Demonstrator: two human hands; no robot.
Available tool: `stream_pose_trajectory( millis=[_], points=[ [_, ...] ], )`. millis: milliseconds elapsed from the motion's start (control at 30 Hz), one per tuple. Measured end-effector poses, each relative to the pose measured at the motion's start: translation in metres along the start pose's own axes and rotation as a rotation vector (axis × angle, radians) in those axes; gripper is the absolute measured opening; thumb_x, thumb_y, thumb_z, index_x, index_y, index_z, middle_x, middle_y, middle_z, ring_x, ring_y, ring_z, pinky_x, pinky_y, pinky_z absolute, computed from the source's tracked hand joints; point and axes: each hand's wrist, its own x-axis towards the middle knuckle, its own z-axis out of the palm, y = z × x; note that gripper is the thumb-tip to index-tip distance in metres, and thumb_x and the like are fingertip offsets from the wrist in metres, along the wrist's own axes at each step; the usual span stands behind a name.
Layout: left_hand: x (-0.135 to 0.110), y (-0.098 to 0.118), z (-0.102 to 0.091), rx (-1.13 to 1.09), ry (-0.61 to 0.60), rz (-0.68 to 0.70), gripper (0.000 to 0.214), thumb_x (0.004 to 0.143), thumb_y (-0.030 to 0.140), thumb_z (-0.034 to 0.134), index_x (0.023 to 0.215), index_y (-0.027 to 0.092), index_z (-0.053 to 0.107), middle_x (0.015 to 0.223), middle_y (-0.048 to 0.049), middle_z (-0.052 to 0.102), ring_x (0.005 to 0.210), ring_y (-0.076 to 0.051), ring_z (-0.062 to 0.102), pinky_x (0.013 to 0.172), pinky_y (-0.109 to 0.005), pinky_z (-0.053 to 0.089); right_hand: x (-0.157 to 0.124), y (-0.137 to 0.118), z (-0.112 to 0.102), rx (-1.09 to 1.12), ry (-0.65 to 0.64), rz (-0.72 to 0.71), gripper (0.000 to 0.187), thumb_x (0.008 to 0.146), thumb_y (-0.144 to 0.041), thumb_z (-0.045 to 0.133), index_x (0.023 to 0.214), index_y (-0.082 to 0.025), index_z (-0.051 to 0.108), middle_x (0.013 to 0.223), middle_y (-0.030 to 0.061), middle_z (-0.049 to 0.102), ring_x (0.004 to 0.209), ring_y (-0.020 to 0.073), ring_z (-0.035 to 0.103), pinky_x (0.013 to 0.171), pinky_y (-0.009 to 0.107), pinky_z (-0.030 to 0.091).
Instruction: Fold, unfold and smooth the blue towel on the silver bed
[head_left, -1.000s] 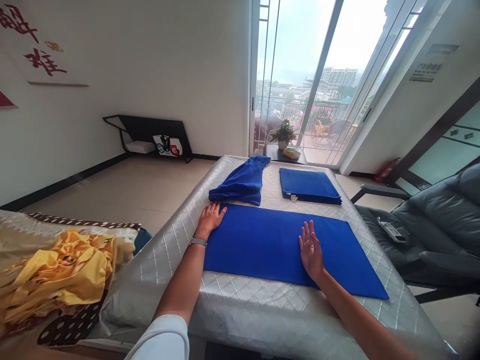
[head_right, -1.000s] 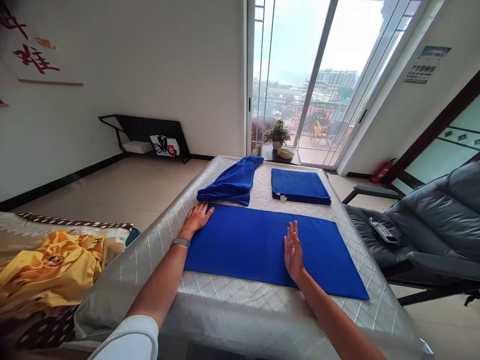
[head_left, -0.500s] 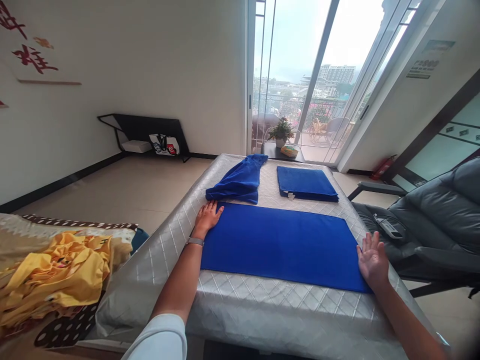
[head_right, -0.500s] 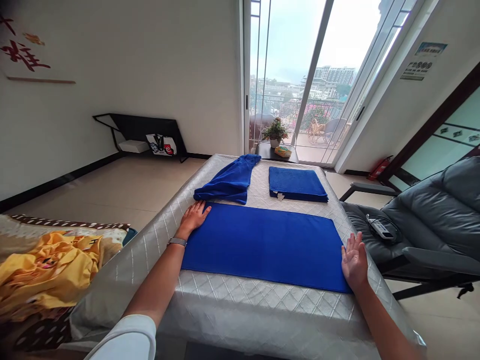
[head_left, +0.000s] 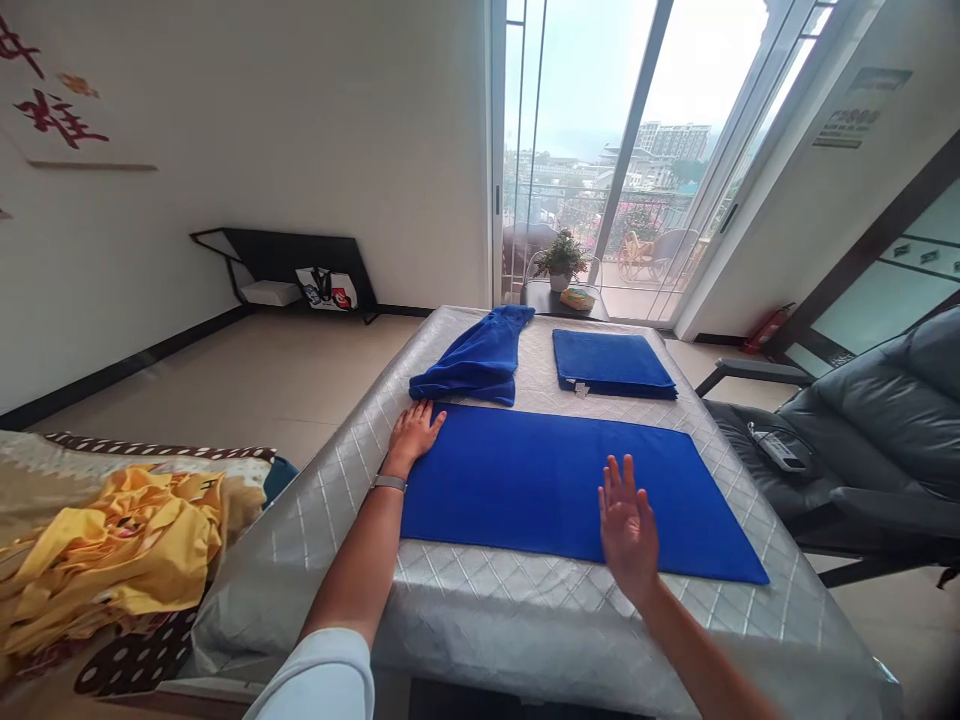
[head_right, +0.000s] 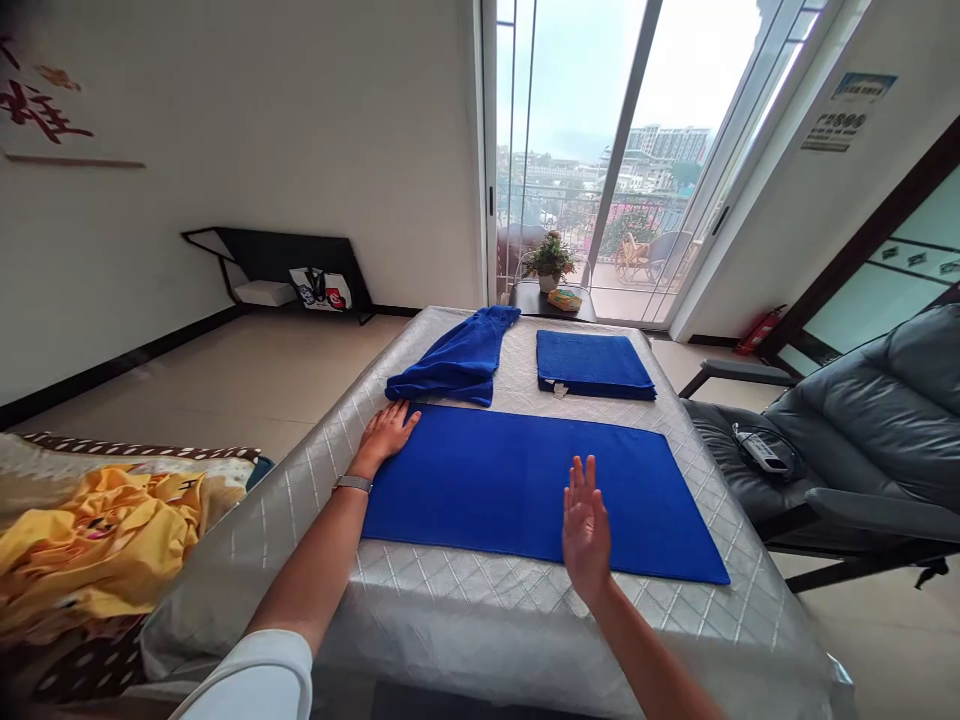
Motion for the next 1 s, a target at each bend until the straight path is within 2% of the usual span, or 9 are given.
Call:
stream_pose_trajectory(
  millis=[67, 133, 200, 300, 467, 600, 800, 900, 1000],
  points=[
    [0.0, 0.0, 0.0, 0.001, -0.005, -0.005, 0.068, 0.105, 0.053, 0.022, 0.155, 0.011, 0.04, 0.162, -0.0144, 0.038, 0.151, -0.027, 0.032, 0.125, -0.045, 0.022, -0.008, 0.017, 0.023, -0.018, -0.069, 0.037, 0.053, 0.096, -0.066, 0.04, 0.147, -0.054, 0.045, 0.161, -0.0167, 0.037, 0.155, 0.017, 0.018, 0.128, 0.048, 0.004],
    [0.0, 0.001, 0.0, 0.003, -0.007, -0.005, 0.068, 0.105, 0.052, 0.022, 0.155, 0.009, 0.039, 0.162, -0.0148, 0.037, 0.151, -0.027, 0.031, 0.125, -0.044, 0.02, -0.012, 0.028, 0.035, -0.046, -0.115, 0.079, 0.058, 0.095, -0.068, 0.042, 0.15, -0.052, 0.041, 0.162, -0.0171, 0.032, 0.156, 0.0173, 0.014, 0.129, 0.047, 0.002],
    [0.0, 0.001, 0.0, 0.006, -0.009, -0.004, 0.067, 0.105, 0.051, 0.024, 0.155, 0.008, 0.039, 0.162, -0.015, 0.038, 0.152, -0.026, 0.03, 0.126, -0.043, 0.019, -0.014, 0.034, 0.037, -0.076, -0.139, 0.119, 0.062, 0.094, -0.071, 0.042, 0.152, -0.051, 0.036, 0.164, -0.0177, 0.029, 0.156, 0.017, 0.011, 0.129, 0.046, 0.0],
    [0.0, 0.001, 0.0, 0.006, -0.013, -0.009, 0.067, 0.105, 0.052, 0.024, 0.155, 0.009, 0.039, 0.162, -0.0144, 0.037, 0.152, -0.026, 0.03, 0.125, -0.043, 0.019, -0.015, 0.032, 0.026, -0.116, -0.144, 0.135, 0.062, 0.094, -0.072, 0.041, 0.152, -0.052, 0.035, 0.164, -0.0194, 0.028, 0.156, 0.0157, 0.009, 0.129, 0.044, -0.001],
    [-0.001, 0.001, -0.001, -0.022, -0.003, 0.006, 0.067, 0.105, 0.052, 0.023, 0.155, 0.01, 0.039, 0.162, -0.0153, 0.037, 0.152, -0.027, 0.03, 0.125, -0.045, 0.019, -0.007, 0.009, -0.016, -0.169, -0.039, 0.091, 0.057, 0.093, -0.072, 0.043, 0.147, -0.055, 0.043, 0.162, -0.02, 0.031, 0.156, 0.0162, 0.014, 0.129, 0.044, 0.004],
    [-0.002, 0.001, -0.002, -0.033, 0.003, 0.002, 0.066, 0.105, 0.053, 0.023, 0.155, 0.013, 0.039, 0.162, -0.0138, 0.037, 0.152, -0.028, 0.03, 0.125, -0.047, 0.021, 0.002, -0.016, -0.067, -0.221, 0.1, 0.028, 0.054, 0.093, -0.072, 0.043, 0.144, -0.055, 0.047, 0.161, -0.02, 0.034, 0.155, 0.0151, 0.017, 0.129, 0.043, 0.007],
    [-0.002, 0.001, -0.002, -0.023, -0.015, -0.006, 0.069, 0.105, 0.055, 0.019, 0.155, 0.012, 0.039, 0.163, -0.0138, 0.036, 0.152, -0.027, 0.029, 0.125, -0.046, 0.02, 0.014, -0.059, -0.14, -0.312, 0.303, -0.057, 0.061, 0.092, -0.075, 0.04, 0.148, -0.053, 0.042, 0.164, -0.0171, 0.029, 0.155, 0.0164, 0.017, 0.13, 0.044, 0.006],
    [-0.002, 0.001, -0.002, -0.028, -0.01, 0.0, 0.068, 0.105, 0.054, 0.02, 0.155, 0.011, 0.039, 0.163, -0.0141, 0.036, 0.152, -0.028, 0.03, 0.125, -0.047, 0.021, 0.019, -0.075, -0.162, -0.328, 0.381, -0.073, 0.07, 0.09, -0.078, 0.034, 0.154, -0.048, 0.036, 0.167, -0.0127, 0.025, 0.155, 0.017, 0.017, 0.13, 0.045, 0.006],
    [-0.002, 0.001, -0.001, -0.021, -0.001, 0.002, 0.068, 0.105, 0.053, 0.021, 0.155, 0.01, 0.039, 0.162, -0.0145, 0.037, 0.152, -0.028, 0.03, 0.125, -0.046, 0.021, 0.022, -0.081, -0.175, -0.361, 0.418, -0.083, 0.075, 0.088, -0.08, 0.034, 0.156, -0.047, 0.032, 0.168, -0.0111, 0.023, 0.155, 0.0177, 0.017, 0.13, 0.046, 0.006]
  ],
)
